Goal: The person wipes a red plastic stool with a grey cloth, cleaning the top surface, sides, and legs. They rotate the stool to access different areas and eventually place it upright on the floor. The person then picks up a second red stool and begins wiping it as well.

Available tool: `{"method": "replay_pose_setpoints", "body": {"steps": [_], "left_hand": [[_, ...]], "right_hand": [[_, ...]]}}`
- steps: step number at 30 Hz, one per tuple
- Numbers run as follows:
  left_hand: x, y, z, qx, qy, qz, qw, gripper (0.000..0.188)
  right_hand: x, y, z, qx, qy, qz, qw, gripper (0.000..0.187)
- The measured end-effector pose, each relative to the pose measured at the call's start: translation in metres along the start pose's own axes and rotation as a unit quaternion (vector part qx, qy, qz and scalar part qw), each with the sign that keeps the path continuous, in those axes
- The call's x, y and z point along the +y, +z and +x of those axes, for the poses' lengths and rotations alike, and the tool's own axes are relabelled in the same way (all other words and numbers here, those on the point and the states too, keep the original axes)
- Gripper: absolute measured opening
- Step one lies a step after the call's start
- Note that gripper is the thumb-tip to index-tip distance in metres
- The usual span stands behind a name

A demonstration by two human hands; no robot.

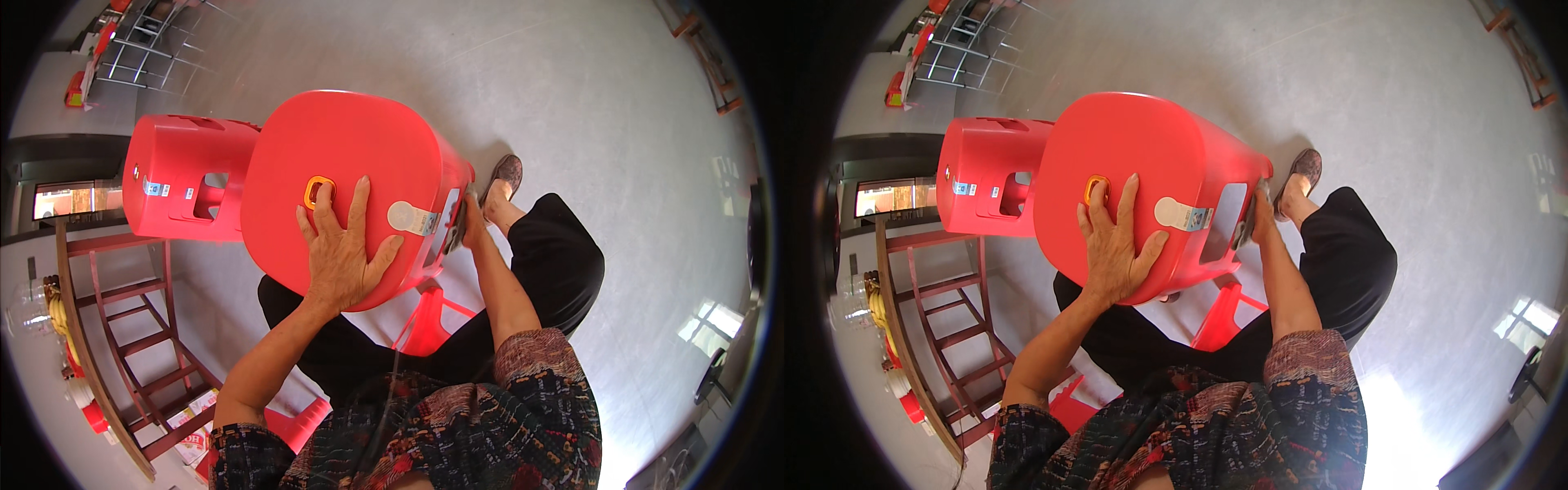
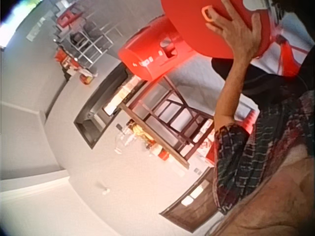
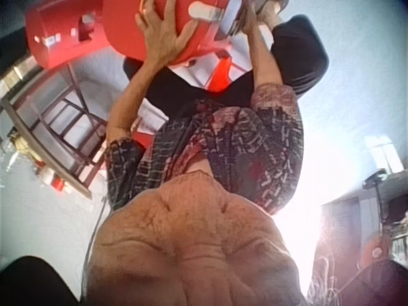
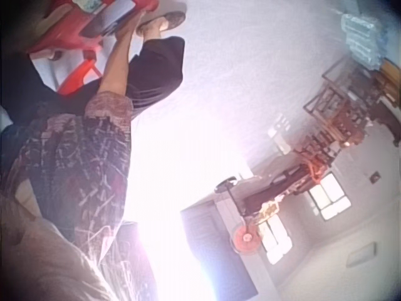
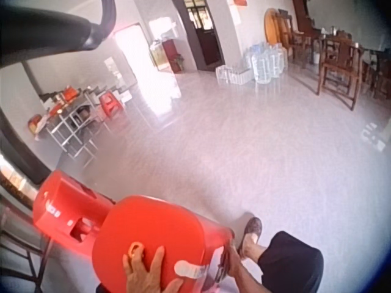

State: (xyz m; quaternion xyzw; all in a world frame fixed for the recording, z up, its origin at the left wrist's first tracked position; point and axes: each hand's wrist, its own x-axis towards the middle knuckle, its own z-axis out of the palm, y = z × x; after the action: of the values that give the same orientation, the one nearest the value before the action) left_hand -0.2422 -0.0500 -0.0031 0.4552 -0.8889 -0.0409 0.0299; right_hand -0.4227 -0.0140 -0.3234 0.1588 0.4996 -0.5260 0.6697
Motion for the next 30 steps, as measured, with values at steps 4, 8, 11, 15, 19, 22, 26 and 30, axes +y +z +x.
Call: {"method": "replay_pose_setpoints", "body": {"steps": [4,8,11,15,19,22,26,30], "left_hand": [[0.006,-0.002,0.006,0.012,0.018,-0.003,1.0,0.08],[0.007,0.003,0.007,0.034,0.012,-0.007,0.999,0.079],[0.003,0.005,0.003,0.062,0.008,-0.026,0.998,0.08],[0.0,0.001,0.007,0.114,-0.004,-0.179,0.977,0.075],[-0.025,0.008,0.001,0.239,-0.034,-0.396,0.886,0.07],[-0.042,0.004,0.001,0.289,-0.112,-0.366,0.877,0.069],[-0.097,0.0,-0.02,0.342,-0.232,-0.246,0.877,0.07],[-0.121,0.034,-0.031,0.318,-0.308,-0.337,0.831,0.068]], "right_hand": [[0.028,-0.011,-0.018,0.008,0.041,-0.074,0.996,0.061],[0.019,0.004,-0.056,0.064,-0.018,-0.148,0.987,0.054],[-0.028,0.041,-0.095,0.145,-0.235,-0.242,0.93,0.042],[-0.093,0.109,-0.194,0.16,-0.636,-0.416,0.629,0.035],[-0.072,0.168,-0.266,0.026,-0.648,-0.685,0.332,0.045],[-0.063,0.186,-0.272,-0.017,-0.654,-0.731,0.195,0.046],[-0.076,0.219,-0.241,-0.011,-0.672,-0.719,0.18,0.046],[-0.105,0.271,-0.187,0.094,-0.643,-0.728,0.22,0.044]]}}
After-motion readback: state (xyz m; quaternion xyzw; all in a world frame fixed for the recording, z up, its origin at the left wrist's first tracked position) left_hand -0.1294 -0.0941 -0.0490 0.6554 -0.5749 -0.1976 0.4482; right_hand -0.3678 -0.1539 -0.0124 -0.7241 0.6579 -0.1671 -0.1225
